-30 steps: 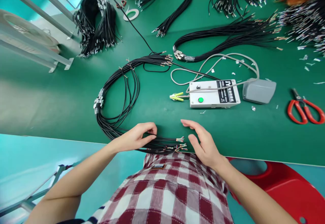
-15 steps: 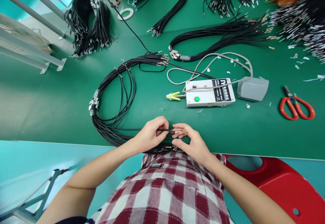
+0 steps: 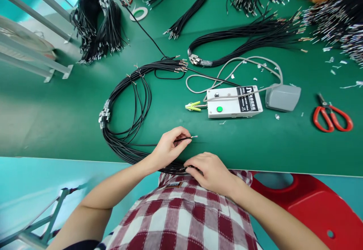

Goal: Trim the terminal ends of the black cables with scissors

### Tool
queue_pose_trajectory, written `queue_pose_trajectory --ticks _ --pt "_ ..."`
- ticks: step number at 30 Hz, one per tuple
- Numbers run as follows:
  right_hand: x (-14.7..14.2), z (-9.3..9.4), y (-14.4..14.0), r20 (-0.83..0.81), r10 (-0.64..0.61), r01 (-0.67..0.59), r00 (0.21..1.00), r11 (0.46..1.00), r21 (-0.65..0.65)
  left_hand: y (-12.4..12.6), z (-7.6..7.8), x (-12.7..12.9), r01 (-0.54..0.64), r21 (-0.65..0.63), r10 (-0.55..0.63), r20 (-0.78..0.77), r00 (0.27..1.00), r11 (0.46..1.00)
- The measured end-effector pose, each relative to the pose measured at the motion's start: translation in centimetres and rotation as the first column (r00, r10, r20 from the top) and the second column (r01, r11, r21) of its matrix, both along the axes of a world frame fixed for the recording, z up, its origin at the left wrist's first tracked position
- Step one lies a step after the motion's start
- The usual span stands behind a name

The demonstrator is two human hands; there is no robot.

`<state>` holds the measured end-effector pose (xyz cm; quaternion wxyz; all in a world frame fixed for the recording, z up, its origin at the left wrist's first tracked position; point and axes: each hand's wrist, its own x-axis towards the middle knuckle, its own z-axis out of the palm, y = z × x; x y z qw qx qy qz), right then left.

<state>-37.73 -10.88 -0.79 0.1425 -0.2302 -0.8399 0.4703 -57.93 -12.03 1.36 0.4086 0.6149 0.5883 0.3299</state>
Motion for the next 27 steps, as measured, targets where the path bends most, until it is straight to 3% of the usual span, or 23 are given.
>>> queue_pose_trajectory --ticks 2,4,6,8,11,15,20,27 --pt "0.0 0.4 0.7 0.005 -0.035 0.035 0.999 0.999 -0.028 0.1 -0.1 0.3 -0.029 -0.002 0.029 0.017 0.999 1.000" --pt "-0.3 0.5 1.8 -0.019 -0.199 0.196 0.980 0.973 -0.124 0.1 -0.1 0.5 -0.061 -0.048 0.066 0.107 0.992 0.997" --pt "-0.7 0.5 3.1 -0.064 -0.389 0.356 0.919 0.889 -0.289 0.1 -0.1 0.4 -0.092 -0.139 0.125 0.244 0.962 0.986" --pt "-1.3 0.5 4.1 -0.103 -0.520 0.417 0.848 0.775 -0.474 0.1 -0.1 0.3 -0.119 -0.211 0.187 0.341 0.921 0.970" --pt "-2.2 0.7 5.0 -0.123 -0.600 0.395 0.791 0.654 -0.645 0.1 0.1 0.1 -0.147 -0.239 0.233 0.385 0.893 0.960" --pt "-3.3 1.2 5.4 -0.124 -0.633 0.344 0.764 0.563 -0.752 0.0 0.1 0.0 -0.146 -0.231 0.228 0.381 0.896 0.962" --pt "-4.2 1.4 5.8 -0.078 -0.661 0.270 0.746 0.407 -0.873 0.0 0.1 0.0 -0.142 -0.223 0.219 0.374 0.901 0.964" --pt "-4.9 1.3 5.5 -0.031 -0.667 0.220 0.744 0.289 -0.932 0.0 0.1 0.0 -0.131 -0.204 0.202 0.378 0.904 0.970"
